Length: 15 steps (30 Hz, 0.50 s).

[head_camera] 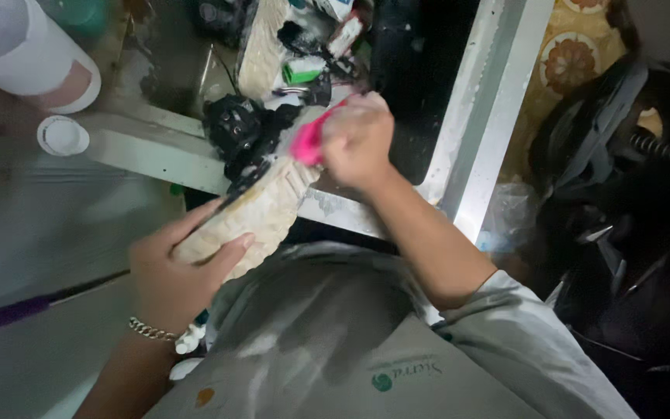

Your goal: The person scrubs the sole and outer sides of a black boot with a pink-bristled brush and white foam in a metal sink. They hold the boot by the upper and apply the brush repeatedly to different sections of the tan sole and black leather upper.

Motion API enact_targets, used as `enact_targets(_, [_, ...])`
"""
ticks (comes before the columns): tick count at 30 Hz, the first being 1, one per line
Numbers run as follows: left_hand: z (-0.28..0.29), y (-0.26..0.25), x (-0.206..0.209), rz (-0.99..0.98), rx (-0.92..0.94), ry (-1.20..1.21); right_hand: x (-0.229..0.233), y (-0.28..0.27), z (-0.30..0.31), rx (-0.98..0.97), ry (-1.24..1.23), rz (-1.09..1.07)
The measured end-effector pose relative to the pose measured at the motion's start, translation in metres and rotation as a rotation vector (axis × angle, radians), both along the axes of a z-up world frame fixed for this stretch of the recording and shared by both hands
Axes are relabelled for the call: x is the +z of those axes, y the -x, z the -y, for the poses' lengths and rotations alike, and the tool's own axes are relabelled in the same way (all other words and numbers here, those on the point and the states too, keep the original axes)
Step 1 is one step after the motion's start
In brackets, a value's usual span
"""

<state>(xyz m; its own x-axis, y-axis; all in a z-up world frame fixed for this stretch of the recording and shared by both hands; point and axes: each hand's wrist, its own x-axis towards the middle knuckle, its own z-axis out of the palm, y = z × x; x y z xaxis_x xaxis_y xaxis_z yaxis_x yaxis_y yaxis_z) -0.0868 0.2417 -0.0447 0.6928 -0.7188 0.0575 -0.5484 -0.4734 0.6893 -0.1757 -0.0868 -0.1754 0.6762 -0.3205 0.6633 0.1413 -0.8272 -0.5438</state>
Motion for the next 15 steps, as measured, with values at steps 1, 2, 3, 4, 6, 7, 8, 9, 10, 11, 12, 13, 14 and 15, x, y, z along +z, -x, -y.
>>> enact_targets(1, [0.004, 0.001, 0.002, -0.116, 0.101, -0.055, -0.033, 0.002, 0.015, -0.103, -0.131, -0.037])
enact_targets(2, [0.007, 0.002, 0.005, -0.233, 0.2, -0.111, -0.065, 0.005, 0.03, -0.206, -0.263, -0.076])
enact_targets(3, [0.011, 0.005, 0.006, -0.233, 0.202, -0.109, -0.058, -0.002, 0.023, -0.204, -0.261, -0.076])
enact_targets(4, [0.015, 0.007, 0.007, -0.29, 0.266, -0.098, -0.051, -0.01, 0.017, -0.219, -0.28, -0.067])
enact_targets(6, [0.019, 0.01, 0.006, -0.348, 0.323, -0.081, -0.017, -0.014, -0.004, -0.238, -0.293, -0.057])
enact_targets(7, [0.017, 0.009, 0.005, -0.353, 0.34, -0.081, 0.009, -0.014, -0.021, -0.183, -0.146, -0.014])
enact_targets(8, [0.015, 0.008, 0.003, -0.359, 0.357, -0.081, 0.034, -0.015, -0.039, -0.127, 0.002, 0.027])
enact_targets(9, [0.014, 0.008, 0.0, -0.355, 0.357, -0.083, -0.005, -0.016, -0.014, -0.128, -0.001, 0.029])
enact_targets(10, [0.013, 0.009, -0.003, -0.379, 0.339, -0.016, -0.044, -0.016, 0.009, -0.265, -0.162, -0.072])
enact_targets(11, [0.009, 0.013, -0.005, -0.406, 0.327, 0.05, -0.083, -0.014, 0.031, -0.394, -0.326, -0.182])
enact_targets(12, [0.007, 0.02, -0.009, -0.407, 0.332, 0.046, -0.087, -0.02, 0.027, -0.391, -0.329, -0.185])
enact_targets(13, [0.009, 0.023, -0.014, -0.412, 0.366, 0.1, -0.088, -0.027, 0.031, -0.427, -0.248, -0.17])
enact_targets(14, [0.012, 0.027, -0.019, -0.416, 0.401, 0.153, -0.09, -0.034, 0.035, -0.463, -0.166, -0.154])
enact_targets(15, [0.012, 0.025, -0.018, -0.421, 0.4, 0.156, -0.057, -0.028, 0.014, -0.464, -0.162, -0.156])
